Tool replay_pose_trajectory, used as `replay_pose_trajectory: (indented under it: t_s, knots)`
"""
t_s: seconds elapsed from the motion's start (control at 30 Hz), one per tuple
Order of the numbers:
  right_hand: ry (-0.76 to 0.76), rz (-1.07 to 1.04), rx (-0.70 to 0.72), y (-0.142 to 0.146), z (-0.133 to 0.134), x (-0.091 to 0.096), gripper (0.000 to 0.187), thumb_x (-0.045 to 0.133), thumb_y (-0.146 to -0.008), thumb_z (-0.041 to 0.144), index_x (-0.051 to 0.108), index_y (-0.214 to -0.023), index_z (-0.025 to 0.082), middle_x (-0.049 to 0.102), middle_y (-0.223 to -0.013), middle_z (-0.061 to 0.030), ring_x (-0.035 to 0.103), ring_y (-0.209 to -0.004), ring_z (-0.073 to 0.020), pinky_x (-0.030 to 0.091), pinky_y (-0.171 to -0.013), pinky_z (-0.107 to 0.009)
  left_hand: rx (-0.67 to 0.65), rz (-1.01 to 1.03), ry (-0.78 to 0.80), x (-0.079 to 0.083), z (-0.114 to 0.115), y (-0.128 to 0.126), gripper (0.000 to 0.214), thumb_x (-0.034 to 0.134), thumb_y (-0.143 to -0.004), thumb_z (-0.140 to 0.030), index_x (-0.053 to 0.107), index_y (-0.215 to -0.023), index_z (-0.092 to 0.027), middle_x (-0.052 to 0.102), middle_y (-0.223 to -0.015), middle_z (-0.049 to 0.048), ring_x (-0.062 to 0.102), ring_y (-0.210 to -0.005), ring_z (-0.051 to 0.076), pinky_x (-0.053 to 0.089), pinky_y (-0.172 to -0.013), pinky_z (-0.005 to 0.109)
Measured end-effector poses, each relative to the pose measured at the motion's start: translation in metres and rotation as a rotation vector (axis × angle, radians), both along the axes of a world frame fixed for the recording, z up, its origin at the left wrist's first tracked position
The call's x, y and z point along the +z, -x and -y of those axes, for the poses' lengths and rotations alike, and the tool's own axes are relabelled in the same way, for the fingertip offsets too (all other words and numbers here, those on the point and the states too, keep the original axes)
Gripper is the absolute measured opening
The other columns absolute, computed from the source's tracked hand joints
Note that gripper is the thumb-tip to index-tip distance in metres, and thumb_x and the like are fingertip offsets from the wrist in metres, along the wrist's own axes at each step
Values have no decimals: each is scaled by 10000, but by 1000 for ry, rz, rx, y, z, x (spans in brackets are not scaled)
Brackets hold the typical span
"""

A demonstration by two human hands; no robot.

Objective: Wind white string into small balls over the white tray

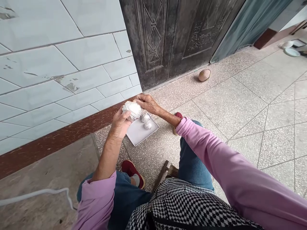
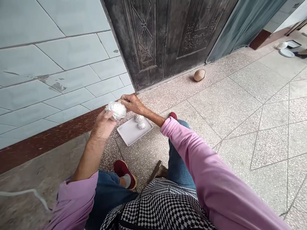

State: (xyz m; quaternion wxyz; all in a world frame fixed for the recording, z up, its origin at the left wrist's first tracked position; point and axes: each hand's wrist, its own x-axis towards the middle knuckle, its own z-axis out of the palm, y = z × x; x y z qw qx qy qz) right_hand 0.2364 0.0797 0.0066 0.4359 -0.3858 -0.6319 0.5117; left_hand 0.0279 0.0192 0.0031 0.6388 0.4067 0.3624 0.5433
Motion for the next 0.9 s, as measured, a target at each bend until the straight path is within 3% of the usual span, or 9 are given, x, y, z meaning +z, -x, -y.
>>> replay_pose_trajectory:
  t_s: [0.13, 0.3, 0.47, 0.6, 0.67, 0.77, 0.9]
  knots:
    - [-61, 93, -8, 1, 3, 0, 434, 756, -1239, 116, 632, -836, 218, 544, -746, 54, 482, -767, -165, 403, -734, -296, 68, 57, -41, 1, -7, 0, 720, 1259, -651, -472, 877, -1219, -248, 891, -1280, 116, 848, -1226, 310, 735, -1012, 376]
    - [-100, 302, 24, 0, 16, 4, 487, 731, -1214, -27, 584, -814, 209, 618, -816, 29, 568, -846, -152, 408, -848, -311, 141, 45, -72, 1, -12, -3, 729, 1259, -691, -582, 816, -1173, -261, 872, -1260, 116, 829, -1344, 357, 702, -1143, 455]
    - [-126, 374, 184, 3, 33, 3, 379, 734, -1275, 43, 665, -930, 184, 665, -883, 23, 608, -881, -164, 427, -879, -298, 259, 0, -67, -7, -20, -8, 768, 1237, -686, -687, 807, -1178, -282, 876, -1252, 86, 849, -1259, 330, 708, -1016, 400]
    - [-141, 305, 295, 0, 40, 6, 387, 726, -1296, 107, 671, -921, 185, 676, -881, 15, 609, -866, -165, 452, -865, -292, 369, -120, -83, -20, -30, -8, 890, 1273, -596, -621, 765, -1254, -303, 861, -1290, 67, 848, -1186, 303, 716, -953, 382]
    - [-112, 248, 286, -7, 40, 13, 368, 755, -1310, 194, 715, -944, 183, 724, -909, -2, 632, -885, -176, 480, -853, -290, 398, -210, -96, -26, -34, -8, 940, 1277, -545, -592, 740, -1262, -305, 850, -1285, 62, 838, -1175, 301, 712, -952, 385]
    - [-51, 176, 183, -19, 36, 25, 407, 840, -1304, 362, 737, -949, 191, 716, -884, -6, 615, -875, -182, 497, -807, -287, 349, -290, -93, -28, -34, -9, 926, 1249, -540, -591, 733, -1253, -303, 842, -1247, 53, 829, -1166, 306, 708, -968, 401]
    - [-16, 81, 69, -32, 25, 35, 479, 888, -1272, 406, 670, -893, 211, 613, -807, 12, 548, -812, -170, 488, -752, -282, 167, -314, -75, -18, -23, -10, 804, 1172, -687, -650, 761, -1275, -286, 850, -1234, 64, 839, -1133, 305, 715, -942, 407]
